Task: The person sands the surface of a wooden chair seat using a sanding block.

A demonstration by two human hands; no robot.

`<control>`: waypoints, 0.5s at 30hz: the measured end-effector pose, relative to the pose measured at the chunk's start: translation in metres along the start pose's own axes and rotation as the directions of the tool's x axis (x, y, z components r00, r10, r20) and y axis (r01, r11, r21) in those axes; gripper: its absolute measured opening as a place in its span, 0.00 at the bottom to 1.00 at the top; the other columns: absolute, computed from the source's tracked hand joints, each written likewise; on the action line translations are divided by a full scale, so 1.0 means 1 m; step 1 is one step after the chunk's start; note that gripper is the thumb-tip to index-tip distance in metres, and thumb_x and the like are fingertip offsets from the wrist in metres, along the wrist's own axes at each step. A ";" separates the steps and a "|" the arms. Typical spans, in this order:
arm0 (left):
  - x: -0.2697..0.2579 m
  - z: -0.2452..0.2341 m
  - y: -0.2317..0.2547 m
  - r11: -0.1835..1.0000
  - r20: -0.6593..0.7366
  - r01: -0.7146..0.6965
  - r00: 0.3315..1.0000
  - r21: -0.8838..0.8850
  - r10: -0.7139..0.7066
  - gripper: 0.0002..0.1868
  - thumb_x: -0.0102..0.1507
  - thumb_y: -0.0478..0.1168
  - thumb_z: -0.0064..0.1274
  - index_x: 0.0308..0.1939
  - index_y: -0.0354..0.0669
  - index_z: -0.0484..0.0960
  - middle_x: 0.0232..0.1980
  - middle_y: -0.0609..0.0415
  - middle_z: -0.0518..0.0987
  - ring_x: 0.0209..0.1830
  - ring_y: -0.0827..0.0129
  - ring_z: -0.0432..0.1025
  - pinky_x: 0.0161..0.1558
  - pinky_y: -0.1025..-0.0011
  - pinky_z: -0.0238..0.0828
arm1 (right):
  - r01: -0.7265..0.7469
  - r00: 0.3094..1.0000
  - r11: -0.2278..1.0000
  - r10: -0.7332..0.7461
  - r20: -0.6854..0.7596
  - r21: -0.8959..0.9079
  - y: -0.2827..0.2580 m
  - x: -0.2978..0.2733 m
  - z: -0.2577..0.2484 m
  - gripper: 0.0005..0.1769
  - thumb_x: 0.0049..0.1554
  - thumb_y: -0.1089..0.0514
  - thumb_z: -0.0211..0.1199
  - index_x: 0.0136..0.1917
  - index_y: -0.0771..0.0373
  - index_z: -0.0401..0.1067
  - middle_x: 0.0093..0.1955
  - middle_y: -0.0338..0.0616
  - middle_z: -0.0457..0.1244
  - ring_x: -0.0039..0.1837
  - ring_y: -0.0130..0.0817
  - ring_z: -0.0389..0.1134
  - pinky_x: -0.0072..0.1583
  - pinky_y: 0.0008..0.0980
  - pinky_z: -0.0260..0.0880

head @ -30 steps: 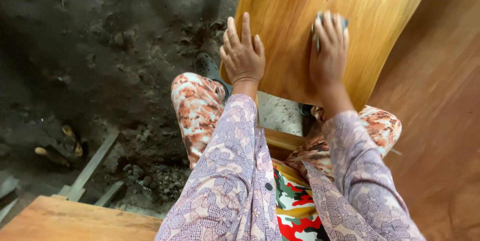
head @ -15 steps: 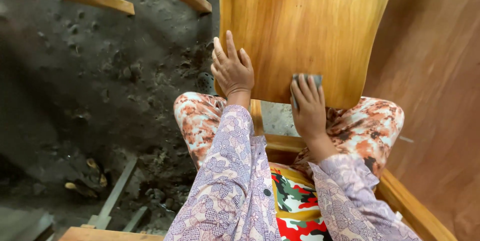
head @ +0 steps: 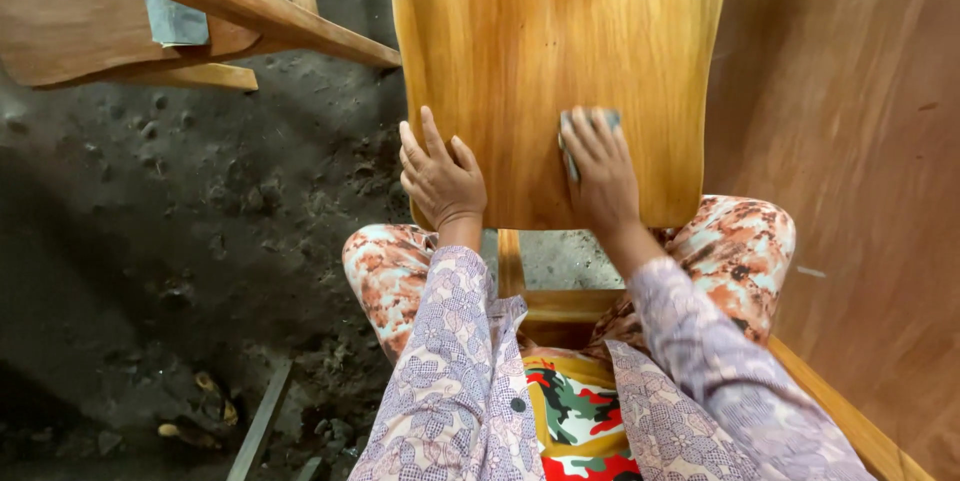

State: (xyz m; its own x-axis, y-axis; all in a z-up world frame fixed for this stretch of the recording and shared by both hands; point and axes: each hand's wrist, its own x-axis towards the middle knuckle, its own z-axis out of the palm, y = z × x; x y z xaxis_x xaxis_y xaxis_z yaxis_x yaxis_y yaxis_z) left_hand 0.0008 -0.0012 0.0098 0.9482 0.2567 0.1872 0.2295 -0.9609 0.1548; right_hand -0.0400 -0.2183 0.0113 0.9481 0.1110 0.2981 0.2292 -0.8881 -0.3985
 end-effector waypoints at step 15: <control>0.000 -0.003 0.002 1.000 0.005 -0.003 1.000 0.018 0.002 0.34 0.67 0.51 0.45 0.78 0.59 0.59 0.73 0.45 0.63 0.68 0.50 0.65 0.54 0.56 0.68 | -0.018 1.000 0.993 0.018 0.006 0.121 0.003 0.048 -0.007 0.21 0.63 0.65 0.57 0.69 0.64 0.71 0.74 0.55 0.61 0.73 0.65 0.59 0.67 0.62 0.61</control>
State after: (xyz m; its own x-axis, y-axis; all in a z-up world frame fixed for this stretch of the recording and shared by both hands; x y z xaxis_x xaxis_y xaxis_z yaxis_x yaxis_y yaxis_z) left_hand 0.0009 -0.0030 0.0131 0.9498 0.2538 0.1827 0.2311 -0.9633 0.1367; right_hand 0.0051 -0.2187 0.0301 0.9533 0.0980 0.2856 0.2368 -0.8297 -0.5055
